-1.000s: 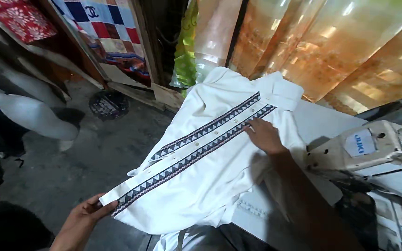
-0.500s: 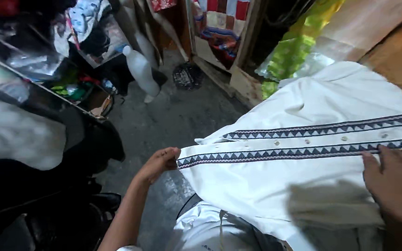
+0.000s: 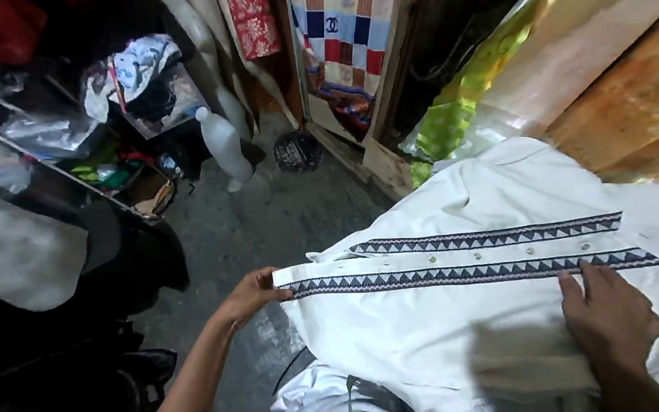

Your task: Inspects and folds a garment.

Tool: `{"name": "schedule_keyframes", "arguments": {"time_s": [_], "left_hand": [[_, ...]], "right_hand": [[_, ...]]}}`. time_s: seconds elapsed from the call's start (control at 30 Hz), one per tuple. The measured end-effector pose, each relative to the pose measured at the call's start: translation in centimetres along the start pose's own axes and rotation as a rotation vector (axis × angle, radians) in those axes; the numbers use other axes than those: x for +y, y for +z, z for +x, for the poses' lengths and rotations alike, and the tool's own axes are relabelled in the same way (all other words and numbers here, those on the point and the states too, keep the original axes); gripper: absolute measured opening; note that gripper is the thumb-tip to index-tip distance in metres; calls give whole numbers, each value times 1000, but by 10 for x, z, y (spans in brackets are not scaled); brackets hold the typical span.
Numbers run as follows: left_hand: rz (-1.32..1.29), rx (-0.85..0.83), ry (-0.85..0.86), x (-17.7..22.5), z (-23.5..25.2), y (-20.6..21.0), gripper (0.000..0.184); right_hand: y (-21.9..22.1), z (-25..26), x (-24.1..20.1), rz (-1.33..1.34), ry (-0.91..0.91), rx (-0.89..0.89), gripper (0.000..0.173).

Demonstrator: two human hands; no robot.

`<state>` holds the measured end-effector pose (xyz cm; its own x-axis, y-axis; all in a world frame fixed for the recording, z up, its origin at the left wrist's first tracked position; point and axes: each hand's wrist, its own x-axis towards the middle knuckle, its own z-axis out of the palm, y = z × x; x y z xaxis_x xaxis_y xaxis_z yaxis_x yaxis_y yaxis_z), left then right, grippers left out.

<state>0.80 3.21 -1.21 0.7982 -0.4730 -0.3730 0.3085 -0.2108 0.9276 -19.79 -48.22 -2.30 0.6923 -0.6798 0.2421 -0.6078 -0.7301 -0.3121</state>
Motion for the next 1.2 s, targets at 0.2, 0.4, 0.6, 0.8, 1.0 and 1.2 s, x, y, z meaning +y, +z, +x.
{"name": "schedule_keyframes", "arguments": {"time_s": [0.2, 0.4, 0.6, 0.8, 1.0, 1.2], "left_hand": [[-51, 204, -87, 10, 1, 2, 8], [6, 306, -40, 12, -1, 6, 11], [91, 218, -52, 2, 1, 1, 17], [103, 166, -44, -1, -3, -1, 16], [13, -104, -20, -10, -6, -13, 64], [-7, -106, -37, -15, -9, -22, 63]], "right_hand": [[-6, 1, -7, 17, 14, -40, 65], [-2, 3, -2, 23, -4, -27, 65], [1, 3, 1, 34, 8, -33, 66], [0, 3, 3, 30, -14, -35, 67], [5, 5, 8, 28, -6, -23, 66], [2, 5, 4, 15, 15, -31, 65]]}}
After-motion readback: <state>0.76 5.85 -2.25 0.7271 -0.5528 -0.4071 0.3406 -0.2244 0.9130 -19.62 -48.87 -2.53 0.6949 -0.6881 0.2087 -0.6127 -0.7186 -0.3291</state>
